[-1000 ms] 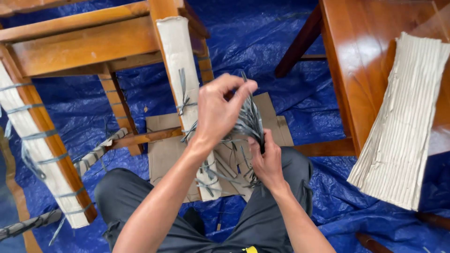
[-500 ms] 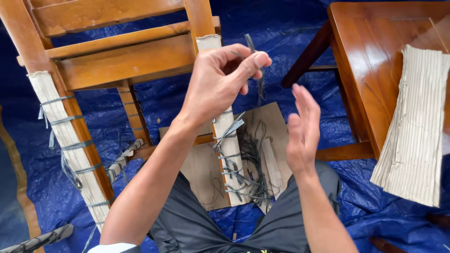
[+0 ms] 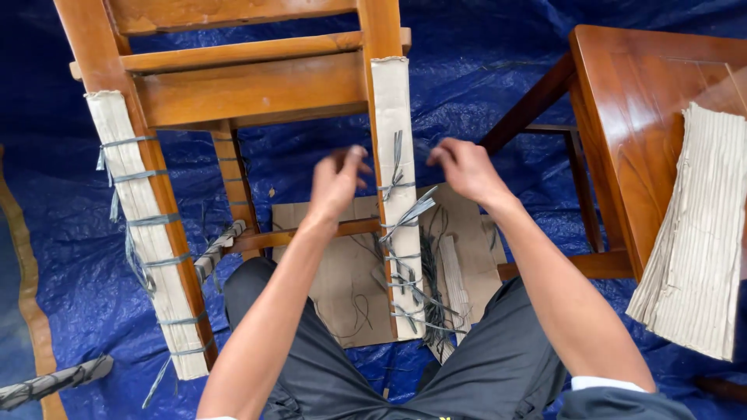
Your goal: Tie decorative or structural strips around the wooden frames of chairs for preparation or repair.
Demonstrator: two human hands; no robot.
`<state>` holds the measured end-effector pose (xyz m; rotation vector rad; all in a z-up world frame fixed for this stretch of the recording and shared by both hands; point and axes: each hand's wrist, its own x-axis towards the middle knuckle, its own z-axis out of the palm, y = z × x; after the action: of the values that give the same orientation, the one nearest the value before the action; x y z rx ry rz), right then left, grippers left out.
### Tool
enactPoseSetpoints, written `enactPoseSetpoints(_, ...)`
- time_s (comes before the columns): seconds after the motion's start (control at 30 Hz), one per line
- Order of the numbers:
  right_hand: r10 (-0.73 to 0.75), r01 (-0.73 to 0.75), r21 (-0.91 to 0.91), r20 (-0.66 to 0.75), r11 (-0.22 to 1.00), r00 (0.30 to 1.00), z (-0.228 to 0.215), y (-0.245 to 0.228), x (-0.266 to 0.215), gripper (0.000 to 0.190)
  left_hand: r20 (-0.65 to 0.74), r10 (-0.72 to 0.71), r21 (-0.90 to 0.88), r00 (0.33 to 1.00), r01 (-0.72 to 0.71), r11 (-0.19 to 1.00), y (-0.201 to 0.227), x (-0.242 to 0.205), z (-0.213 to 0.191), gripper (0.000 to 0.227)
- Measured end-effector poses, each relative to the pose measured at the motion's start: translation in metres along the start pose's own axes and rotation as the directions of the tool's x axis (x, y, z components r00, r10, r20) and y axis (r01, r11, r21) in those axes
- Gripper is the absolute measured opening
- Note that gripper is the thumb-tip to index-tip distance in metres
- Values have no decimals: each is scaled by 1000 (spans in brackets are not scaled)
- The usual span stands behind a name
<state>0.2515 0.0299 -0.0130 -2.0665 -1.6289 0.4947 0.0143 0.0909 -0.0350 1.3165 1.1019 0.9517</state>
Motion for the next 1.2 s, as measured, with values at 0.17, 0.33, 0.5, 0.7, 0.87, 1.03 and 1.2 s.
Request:
enactPoseSetpoints(0.17, -120, 93, 127, 226, 988, 967, 18, -18, 23, 23, 181, -309, -206, 933, 344, 916, -37, 15, 32, 42)
enactPoseSetpoints(0.33, -143, 93, 242, 198, 966, 970, -2, -44, 8, 24, -8, -186, -404, 983, 167, 899, -27, 16, 25, 21)
enactPoseSetpoints(0.5, -2, -125, 840, 149, 528, 989, -46, -47, -19, 20, -150, -14, -387, 989, -46, 921, 5, 3, 2, 18)
enactPoseSetpoints(0.7, -100, -75, 943, 113, 323, 989, -53, -44, -39, 44, -205, 265, -230, 942, -310, 923, 34, -23, -12, 12)
enactPoseSetpoints(0.87, -135, 143, 815, -80, 561, 988, -46, -63, -48, 22, -205, 448, -24, 870, -462, 887, 51, -49, -26, 9)
enactPoseSetpoints(1.03, -373, 520, 396, -392, 757, 841, -44, -81, -48, 10, -109, 681, 198, 724, -656, 728, 59, -53, -30, 10)
enactPoseSetpoints(1.2, -529, 612, 192, -350, 767, 773, -41, -108, -43, 4, 122, 849, 460, 515, -787, 411, 68, -46, -31, 17)
